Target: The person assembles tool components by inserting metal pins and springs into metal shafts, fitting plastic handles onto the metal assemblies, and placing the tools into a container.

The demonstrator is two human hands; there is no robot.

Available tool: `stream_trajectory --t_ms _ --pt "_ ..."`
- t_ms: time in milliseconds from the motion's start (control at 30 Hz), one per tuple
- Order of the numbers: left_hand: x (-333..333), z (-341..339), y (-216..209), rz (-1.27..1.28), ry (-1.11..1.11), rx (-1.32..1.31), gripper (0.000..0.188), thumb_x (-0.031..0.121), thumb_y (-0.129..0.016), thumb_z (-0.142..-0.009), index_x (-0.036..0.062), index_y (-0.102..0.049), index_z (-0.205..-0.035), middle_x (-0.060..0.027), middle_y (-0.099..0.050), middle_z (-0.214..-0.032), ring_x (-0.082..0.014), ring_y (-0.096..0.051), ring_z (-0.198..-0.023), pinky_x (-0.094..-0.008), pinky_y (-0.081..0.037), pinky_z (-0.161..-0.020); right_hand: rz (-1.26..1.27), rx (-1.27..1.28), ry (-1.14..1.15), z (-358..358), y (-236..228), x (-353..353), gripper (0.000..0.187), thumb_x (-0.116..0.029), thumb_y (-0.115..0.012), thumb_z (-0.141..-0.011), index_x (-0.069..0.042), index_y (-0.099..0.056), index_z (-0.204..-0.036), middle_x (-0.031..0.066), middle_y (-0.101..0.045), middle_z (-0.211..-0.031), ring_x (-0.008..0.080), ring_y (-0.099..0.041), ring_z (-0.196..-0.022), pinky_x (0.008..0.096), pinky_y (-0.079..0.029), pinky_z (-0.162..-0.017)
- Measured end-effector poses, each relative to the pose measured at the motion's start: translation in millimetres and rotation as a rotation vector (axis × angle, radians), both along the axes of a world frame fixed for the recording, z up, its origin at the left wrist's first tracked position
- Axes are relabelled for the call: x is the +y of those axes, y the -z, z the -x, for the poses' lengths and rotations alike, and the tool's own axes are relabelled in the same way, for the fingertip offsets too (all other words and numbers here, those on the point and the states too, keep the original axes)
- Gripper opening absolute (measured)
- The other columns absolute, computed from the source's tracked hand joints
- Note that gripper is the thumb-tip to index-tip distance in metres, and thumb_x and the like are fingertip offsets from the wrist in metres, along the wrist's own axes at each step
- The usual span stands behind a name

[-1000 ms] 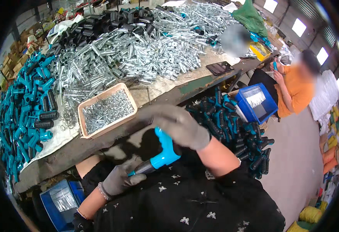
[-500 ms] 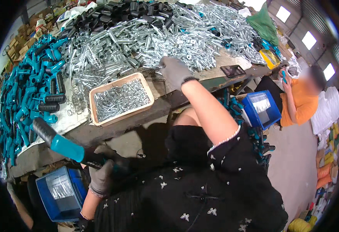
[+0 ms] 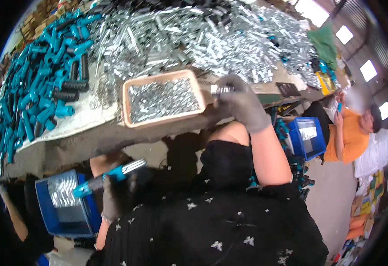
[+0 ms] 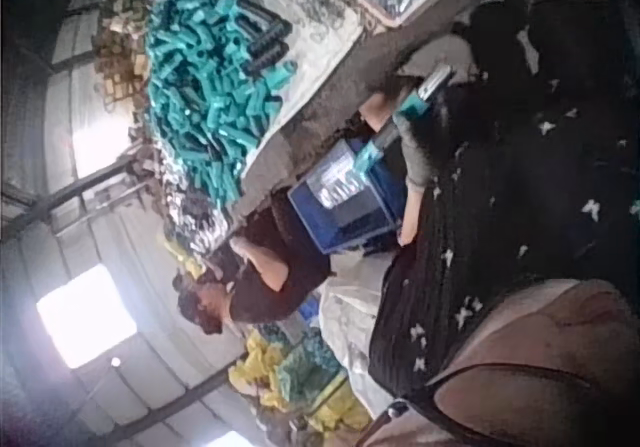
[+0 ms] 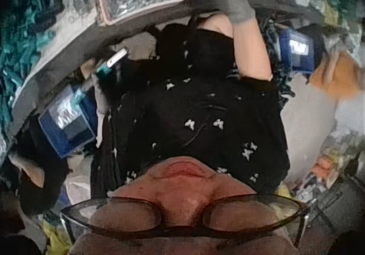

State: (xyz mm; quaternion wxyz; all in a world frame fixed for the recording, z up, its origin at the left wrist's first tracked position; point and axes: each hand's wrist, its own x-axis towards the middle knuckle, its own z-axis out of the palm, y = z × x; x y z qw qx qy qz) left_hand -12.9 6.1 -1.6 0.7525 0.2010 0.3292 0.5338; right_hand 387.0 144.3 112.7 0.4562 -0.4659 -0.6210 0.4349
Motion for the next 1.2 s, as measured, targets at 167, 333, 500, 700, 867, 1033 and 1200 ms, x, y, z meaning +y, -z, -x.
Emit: stream_trajectory --t_ms 167,333,500,700,867,1033,1200 --pt "15.1 -24.6 -11.9 -0.085 0.139 0.057 0.067 0.057 -0.064 -0.092 0.0137 -0.043 -0.14 -0.0072 -0.055 -0.129 -0.0237 -0.057 -0.12 -0.036 -0.048 -0.103 0.175 0.093 -0.161 101.1 19.5 -89.6 0.025 0.005 -0.075 -0.079 -0.002 -0.066 -0.102 0.0063 -0.066 -0.103 0.0155 -0.065 -0.087 0.0305 -0.053 -0.078" --pt "7.5 -34.1 -35.8 0.049 0.137 0.035 0.07 0.056 -0.071 -0.087 0.0148 -0.044 -0.138 -0.0063 -0.056 -0.122 -0.0216 -0.061 -0.109 -0.0372 -0.05 -0.099 -0.141 0.066 -0.192 117.0 50.2 -97.0 0.028 0.002 -0.08 -0.078 -0.004 -0.067 -0.103 0.0084 -0.065 -0.104 0.0173 -0.063 -0.095 0.0298 -0.05 -0.084" --pt "21.9 -31.7 -6.7 -0.211 0.301 0.144 0.072 0.055 -0.074 -0.084 0.0088 -0.048 -0.132 -0.0058 -0.057 -0.121 -0.021 -0.063 -0.107 -0.0376 -0.051 -0.098 -0.123 0.046 -0.139 117.5 63.6 -108.8 0.025 -0.004 -0.082 -0.078 -0.006 -0.069 -0.1 0.0094 -0.066 -0.102 0.0216 -0.065 -0.092 0.033 -0.052 -0.08" --pt "25.4 -6.8 33.8 0.0 0.31 0.013 0.058 0.042 -0.056 -0.099 0.0002 -0.047 -0.138 -0.0142 -0.057 -0.131 -0.0285 -0.056 -0.123 -0.0479 -0.043 -0.11 -0.173 0.031 -0.147 110.0 51.0 -101.6 0.023 -0.015 -0.078 -0.083 -0.008 -0.071 -0.103 0.0112 -0.071 -0.103 0.027 -0.068 -0.095 0.0372 -0.054 -0.084" --pt "77.6 25.5 111.1 -0.228 0.078 0.576 0.039 0.038 -0.058 -0.098 0.0061 -0.058 -0.119 -0.01 -0.066 -0.104 -0.0238 -0.064 -0.095 -0.0372 -0.053 -0.085 -0.018 0.368 -0.204 120.8 88.7 -98.2 0.022 0.0 -0.071 -0.079 -0.005 -0.066 -0.099 0.0032 -0.064 -0.085 0.0113 -0.06 -0.074 0.0264 -0.047 -0.058" --pt "91.0 17.2 94.8 -0.281 0.09 0.537 0.04 0.037 -0.059 -0.097 0.0057 -0.057 -0.121 -0.0103 -0.065 -0.105 -0.0242 -0.064 -0.095 -0.0377 -0.053 -0.086 0.168 0.615 -0.21 126.6 90.5 -105.4 0.022 -0.003 -0.075 -0.081 -0.005 -0.065 -0.101 0.0025 -0.064 -0.086 0.0096 -0.061 -0.077 0.0249 -0.048 -0.062" --pt "98.6 18.1 83.6 -0.309 0.084 0.505 0.041 0.037 -0.059 -0.096 0.0053 -0.056 -0.122 -0.0106 -0.065 -0.106 -0.0246 -0.064 -0.096 -0.0382 -0.053 -0.086 -0.168 0.286 -0.222 132.0 76.6 -112.3 0.026 -0.009 -0.074 -0.084 -0.003 -0.064 -0.107 0.0056 -0.067 -0.094 0.0144 -0.064 -0.086 0.0288 -0.052 -0.076"
